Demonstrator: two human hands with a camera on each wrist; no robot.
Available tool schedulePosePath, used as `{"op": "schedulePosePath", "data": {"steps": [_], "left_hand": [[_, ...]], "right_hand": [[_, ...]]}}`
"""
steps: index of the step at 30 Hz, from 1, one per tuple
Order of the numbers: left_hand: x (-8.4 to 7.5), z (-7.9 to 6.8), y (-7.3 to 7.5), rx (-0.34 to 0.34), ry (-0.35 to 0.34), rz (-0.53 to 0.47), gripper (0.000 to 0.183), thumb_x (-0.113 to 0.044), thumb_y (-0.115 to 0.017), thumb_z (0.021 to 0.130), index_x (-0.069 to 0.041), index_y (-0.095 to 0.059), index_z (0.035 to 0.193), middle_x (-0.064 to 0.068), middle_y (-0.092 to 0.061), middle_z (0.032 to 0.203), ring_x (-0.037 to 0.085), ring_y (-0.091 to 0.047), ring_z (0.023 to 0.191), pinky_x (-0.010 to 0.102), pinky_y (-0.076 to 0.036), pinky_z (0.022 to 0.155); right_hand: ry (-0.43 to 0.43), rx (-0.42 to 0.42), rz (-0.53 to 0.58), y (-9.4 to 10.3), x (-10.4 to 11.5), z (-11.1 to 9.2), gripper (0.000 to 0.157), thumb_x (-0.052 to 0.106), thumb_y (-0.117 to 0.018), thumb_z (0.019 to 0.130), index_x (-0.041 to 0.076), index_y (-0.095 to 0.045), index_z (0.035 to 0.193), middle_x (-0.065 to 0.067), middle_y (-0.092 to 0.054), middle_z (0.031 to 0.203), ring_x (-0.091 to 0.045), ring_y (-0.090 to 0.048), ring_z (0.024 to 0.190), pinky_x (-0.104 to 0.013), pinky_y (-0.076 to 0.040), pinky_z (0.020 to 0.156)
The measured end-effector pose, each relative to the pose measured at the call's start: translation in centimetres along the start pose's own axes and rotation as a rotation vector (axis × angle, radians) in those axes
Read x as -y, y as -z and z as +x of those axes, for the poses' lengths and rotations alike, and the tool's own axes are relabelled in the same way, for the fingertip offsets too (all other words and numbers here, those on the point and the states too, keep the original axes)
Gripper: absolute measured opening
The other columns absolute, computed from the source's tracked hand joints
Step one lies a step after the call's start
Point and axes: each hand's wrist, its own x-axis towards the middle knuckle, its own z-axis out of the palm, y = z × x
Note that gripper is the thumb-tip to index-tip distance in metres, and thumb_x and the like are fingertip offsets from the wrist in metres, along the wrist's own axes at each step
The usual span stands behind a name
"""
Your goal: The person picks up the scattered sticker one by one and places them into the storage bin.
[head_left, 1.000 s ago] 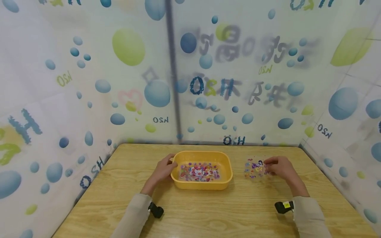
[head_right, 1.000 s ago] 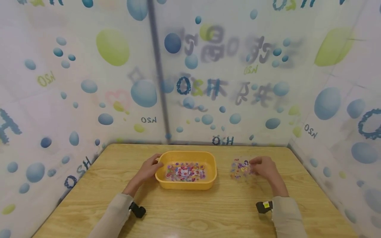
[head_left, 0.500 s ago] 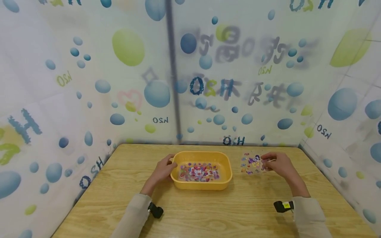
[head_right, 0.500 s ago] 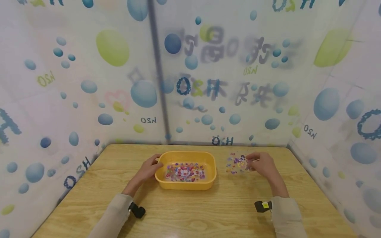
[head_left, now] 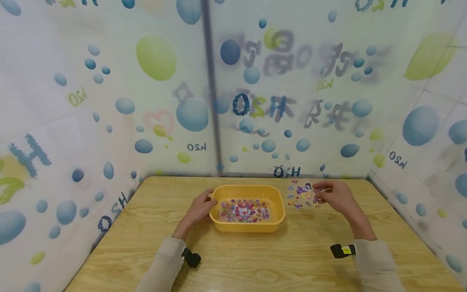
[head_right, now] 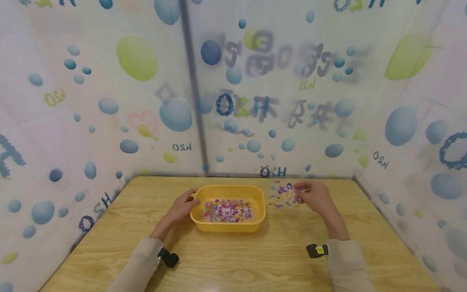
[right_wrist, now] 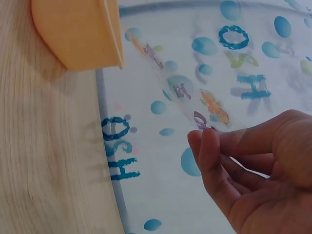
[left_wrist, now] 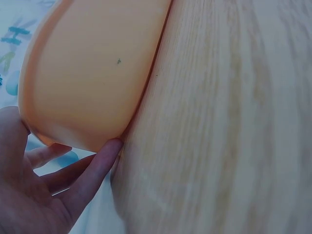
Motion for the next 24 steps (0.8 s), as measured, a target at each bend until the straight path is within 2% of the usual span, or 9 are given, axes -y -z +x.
{"op": "schedulePosePath", "data": {"steps": [5,10,18,24], "left_hand": [[0.0,0.1,0.0,0.005,-0.004,-0.001,0.045,-0.021,-0.058,0.099,-0.015,-0.056,0.143,0.023,-0.066,0.121,0.027,-0.068,0.088,0.038,-0.063,0.057],[0.1,0.1,0.0,0.000,-0.001,0.006,0.045,-0.021,-0.058,0.099,-0.015,-0.056,0.143,0.023,-0.066,0.120,0.028,-0.068,0.090,0.038,-0.064,0.058],[0.0,-0.1,0.1,0.000,-0.010,0.007,0.044,-0.019,-0.058,0.099,-0.014,-0.056,0.143,0.025,-0.066,0.122,0.029,-0.069,0.091,0.039,-0.064,0.057],[-0.1,-0.1,0.1,0.003,-0.002,0.007,0.044,-0.020,-0.058,0.100,-0.015,-0.055,0.144,0.025,-0.064,0.126,0.031,-0.068,0.096,0.040,-0.064,0.060]], "right_hand": [[0.015,-0.001,0.006,-1.2,1.1,0.5,0.027,0.002,-0.063,0.098,-0.010,-0.068,0.121,-0.028,-0.071,0.112,-0.016,-0.071,0.082,-0.023,-0.061,0.067],[0.033,0.014,0.002,-2.7,2.3,1.5,0.025,0.002,-0.063,0.098,-0.008,-0.069,0.120,-0.027,-0.071,0.111,-0.018,-0.071,0.082,-0.024,-0.062,0.067],[0.037,0.106,-0.006,-4.9,5.3,2.8,0.025,0.000,-0.063,0.097,-0.006,-0.070,0.120,-0.024,-0.070,0.112,-0.020,-0.071,0.082,-0.029,-0.063,0.069],[0.048,0.191,-0.044,-6.8,7.3,3.8,0.023,0.001,-0.063,0.096,-0.005,-0.072,0.117,-0.019,-0.071,0.104,-0.017,-0.071,0.079,-0.034,-0.065,0.071]]}}
